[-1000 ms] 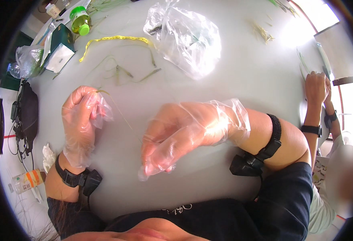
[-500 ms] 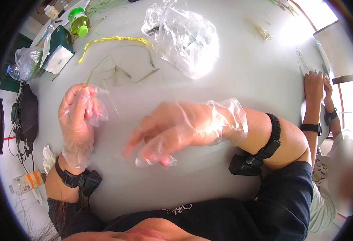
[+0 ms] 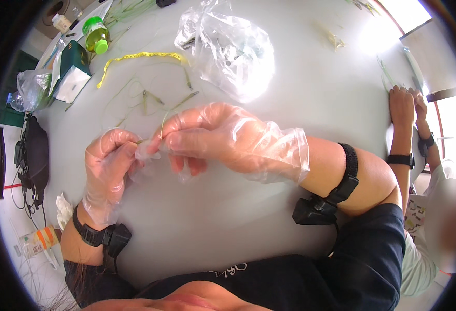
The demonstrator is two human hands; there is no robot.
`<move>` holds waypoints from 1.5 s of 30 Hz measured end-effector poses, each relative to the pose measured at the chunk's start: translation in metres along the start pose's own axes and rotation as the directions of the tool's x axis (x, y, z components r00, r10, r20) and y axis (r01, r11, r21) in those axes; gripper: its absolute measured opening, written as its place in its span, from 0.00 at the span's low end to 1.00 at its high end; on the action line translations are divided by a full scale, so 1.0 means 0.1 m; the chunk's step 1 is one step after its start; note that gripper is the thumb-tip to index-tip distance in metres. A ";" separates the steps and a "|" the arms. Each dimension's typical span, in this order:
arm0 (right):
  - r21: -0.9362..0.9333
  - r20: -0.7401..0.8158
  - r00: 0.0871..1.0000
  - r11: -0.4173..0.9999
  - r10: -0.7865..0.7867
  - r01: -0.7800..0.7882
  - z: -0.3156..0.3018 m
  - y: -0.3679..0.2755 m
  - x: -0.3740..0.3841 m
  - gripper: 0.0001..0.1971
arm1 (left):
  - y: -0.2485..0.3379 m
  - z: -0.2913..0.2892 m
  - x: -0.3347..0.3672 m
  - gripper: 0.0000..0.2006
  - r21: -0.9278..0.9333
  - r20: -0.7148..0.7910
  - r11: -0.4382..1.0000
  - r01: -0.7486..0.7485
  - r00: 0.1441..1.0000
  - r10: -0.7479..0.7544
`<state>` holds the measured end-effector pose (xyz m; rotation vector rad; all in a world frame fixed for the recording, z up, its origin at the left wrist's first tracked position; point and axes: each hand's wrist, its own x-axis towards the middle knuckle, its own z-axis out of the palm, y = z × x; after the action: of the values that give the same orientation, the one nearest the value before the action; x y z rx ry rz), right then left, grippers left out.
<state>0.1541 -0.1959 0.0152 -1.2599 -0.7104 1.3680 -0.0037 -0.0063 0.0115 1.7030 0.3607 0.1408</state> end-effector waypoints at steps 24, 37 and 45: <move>-0.202 0.050 0.998 0.979 -0.023 0.033 -0.02 -0.03 -0.02 0.14 | -0.09 -0.01 0.05 0.05 -0.147 -0.105 0.987 -0.065 0.993 0.050; -0.216 -0.057 0.998 0.976 -0.014 0.001 0.01 0.00 0.01 0.22 | -0.11 -0.03 0.06 0.06 -0.149 -0.144 0.982 -0.112 0.985 0.091; -0.164 0.093 0.994 0.984 -0.051 0.066 -0.06 -0.01 0.02 0.24 | -0.07 0.03 0.06 0.05 -0.127 -0.008 0.991 0.036 0.999 -0.038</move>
<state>0.1600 -0.1956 0.0138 -1.3043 -0.9326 1.3441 0.0022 -0.0067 0.0032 1.5703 0.3831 0.1425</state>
